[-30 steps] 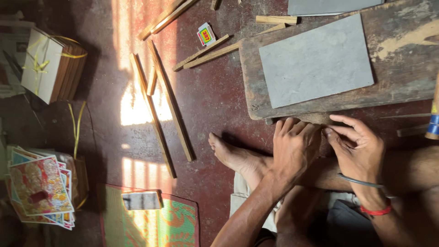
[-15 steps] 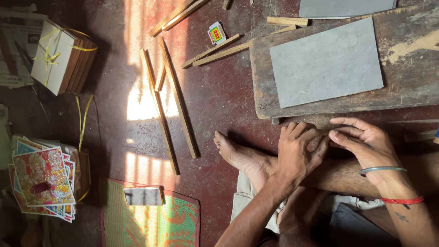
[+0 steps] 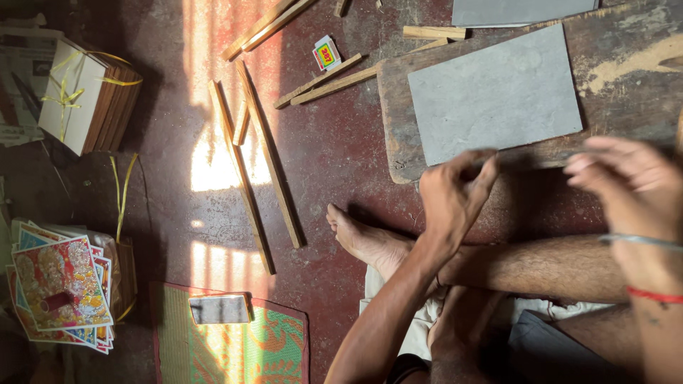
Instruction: The person sits on the floor and assembles small wooden frames by placing thin wooden sticks along the edges of a flat board and hammering nails into them. The person repeatedly picks up sticks, positions them, and uses a hammer to secure them.
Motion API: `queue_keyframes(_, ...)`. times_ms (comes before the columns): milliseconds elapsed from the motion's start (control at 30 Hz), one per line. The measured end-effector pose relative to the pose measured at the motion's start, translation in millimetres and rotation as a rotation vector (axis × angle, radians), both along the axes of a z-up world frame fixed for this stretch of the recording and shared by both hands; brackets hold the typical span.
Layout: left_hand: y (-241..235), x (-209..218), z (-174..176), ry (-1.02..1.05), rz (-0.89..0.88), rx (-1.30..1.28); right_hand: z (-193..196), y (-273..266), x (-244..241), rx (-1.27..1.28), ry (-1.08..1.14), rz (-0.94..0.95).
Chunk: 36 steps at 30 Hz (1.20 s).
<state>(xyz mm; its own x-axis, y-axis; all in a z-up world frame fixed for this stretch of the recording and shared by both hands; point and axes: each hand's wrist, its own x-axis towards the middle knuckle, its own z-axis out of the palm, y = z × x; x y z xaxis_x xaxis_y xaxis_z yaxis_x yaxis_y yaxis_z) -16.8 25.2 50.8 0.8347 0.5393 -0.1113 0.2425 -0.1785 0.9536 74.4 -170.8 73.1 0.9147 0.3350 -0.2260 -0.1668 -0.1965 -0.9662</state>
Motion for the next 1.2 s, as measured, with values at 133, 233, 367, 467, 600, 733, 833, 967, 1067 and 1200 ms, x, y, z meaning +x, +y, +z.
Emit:
queue_keyframes(133, -12.2, 21.0, -11.0, 0.100, 0.044, -0.006, -0.9, -11.0, 19.3, -0.082, 0.053, -0.123)
queue_keyframes(233, -20.0, 22.3, -20.9, 0.038, 0.079, 0.104, -9.2, -22.2, 19.4, -0.122, 0.073, -0.158)
queue_keyframes(367, -22.8, 20.9, -29.8, 0.011, 0.040, 0.081, -38.5, -57.9, 13.6, -0.286, -0.162, -0.103)
queue_keyframes(467, -21.3, 22.1, -29.6, 0.104, 0.024, 0.061, -78.3, -85.4, 17.7, -0.642, -0.493, -0.038)
queue_keyframes(600, -23.7, 20.8, -25.7, 0.015, 0.054, 0.055, -123.1, -112.9, 29.2, -0.714, -0.379, -0.073)
queue_keyframes(733, -25.7, 20.9, -29.5, 0.062, 0.075, -0.003, -128.2, -117.8, 32.2, -0.699, -0.316, -0.090)
queue_keyframes(833, -24.6, 21.3, -34.6, 0.048, 0.049, 0.050, -105.2, -100.4, 30.4, -0.647, -0.341, -0.101)
queue_keyframes(967, -24.9, 20.9, -37.8, 0.021, 0.029, 0.128, -50.5, -67.1, 17.5, -0.479, -0.360, -0.121)
queue_keyframes(1067, -25.2, 19.4, -33.9, 0.067, 0.029, 0.143, -9.8, -41.0, -2.6, -0.353, -0.283, -0.091)
queue_keyframes(1200, -26.2, 19.8, -25.0, 0.095, 0.041, 0.114, 13.0, -12.9, -31.2, -0.354, -0.164, 0.011)
